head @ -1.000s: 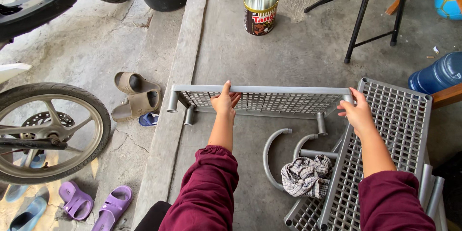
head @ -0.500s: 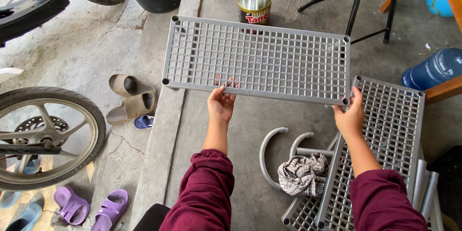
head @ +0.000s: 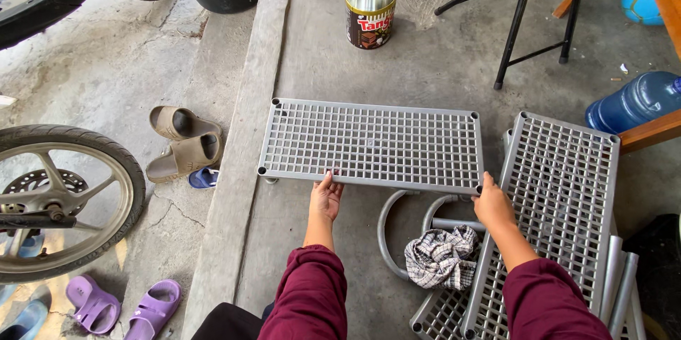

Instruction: The person assembles a metal grid table by inserting cylindrical legs into the grid panels. They handle the grid panels and legs, aligning and fitting them together.

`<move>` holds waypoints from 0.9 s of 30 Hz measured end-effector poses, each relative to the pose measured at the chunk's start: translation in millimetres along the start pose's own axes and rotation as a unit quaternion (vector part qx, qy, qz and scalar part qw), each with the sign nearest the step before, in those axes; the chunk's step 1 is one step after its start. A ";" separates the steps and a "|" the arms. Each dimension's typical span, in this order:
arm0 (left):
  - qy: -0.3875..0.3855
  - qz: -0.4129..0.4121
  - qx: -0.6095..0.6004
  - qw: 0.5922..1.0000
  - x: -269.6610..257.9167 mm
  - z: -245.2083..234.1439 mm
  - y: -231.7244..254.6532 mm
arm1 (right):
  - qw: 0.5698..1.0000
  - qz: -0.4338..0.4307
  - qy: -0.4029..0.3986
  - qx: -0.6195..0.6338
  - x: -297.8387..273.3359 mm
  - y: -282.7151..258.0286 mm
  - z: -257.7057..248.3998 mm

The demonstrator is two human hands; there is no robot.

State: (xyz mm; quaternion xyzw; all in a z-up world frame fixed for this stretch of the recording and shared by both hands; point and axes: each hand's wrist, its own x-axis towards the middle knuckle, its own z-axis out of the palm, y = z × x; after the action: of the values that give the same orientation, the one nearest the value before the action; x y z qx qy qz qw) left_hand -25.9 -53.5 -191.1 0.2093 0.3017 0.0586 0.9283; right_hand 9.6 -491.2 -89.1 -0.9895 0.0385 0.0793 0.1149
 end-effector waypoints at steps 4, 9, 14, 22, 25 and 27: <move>0.006 0.000 0.002 1.000 3.7 -10.9 -1.4 | 1.000 0.018 -0.017 -0.006 -4.2 0.4 3.0; 0.019 0.010 0.045 0.999 -9.2 7.0 5.9 | 1.000 0.006 -0.009 -0.013 -1.9 -4.6 -4.0; 0.029 0.004 0.065 0.997 -15.4 12.0 8.8 | 0.999 0.029 -0.030 -0.028 -8.6 -13.5 -15.8; 0.157 0.079 0.141 0.974 -34.7 41.1 11.2 | 0.998 0.032 -0.033 0.046 -11.9 -30.6 -27.9; 0.420 0.235 0.462 0.745 -67.7 66.7 15.6 | 0.997 -0.043 0.011 0.060 -7.7 -44.8 -21.8; 0.348 0.303 0.554 0.693 -80.7 83.9 28.8 | 0.996 -0.083 0.019 0.037 -4.0 -60.6 -15.1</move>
State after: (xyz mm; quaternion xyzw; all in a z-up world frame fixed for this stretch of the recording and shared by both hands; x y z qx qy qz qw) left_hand -41.7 -76.1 -74.4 0.7302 0.5012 0.2274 0.4048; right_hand 13.6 -435.8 -60.5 -0.9856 -0.0384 0.0496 0.1573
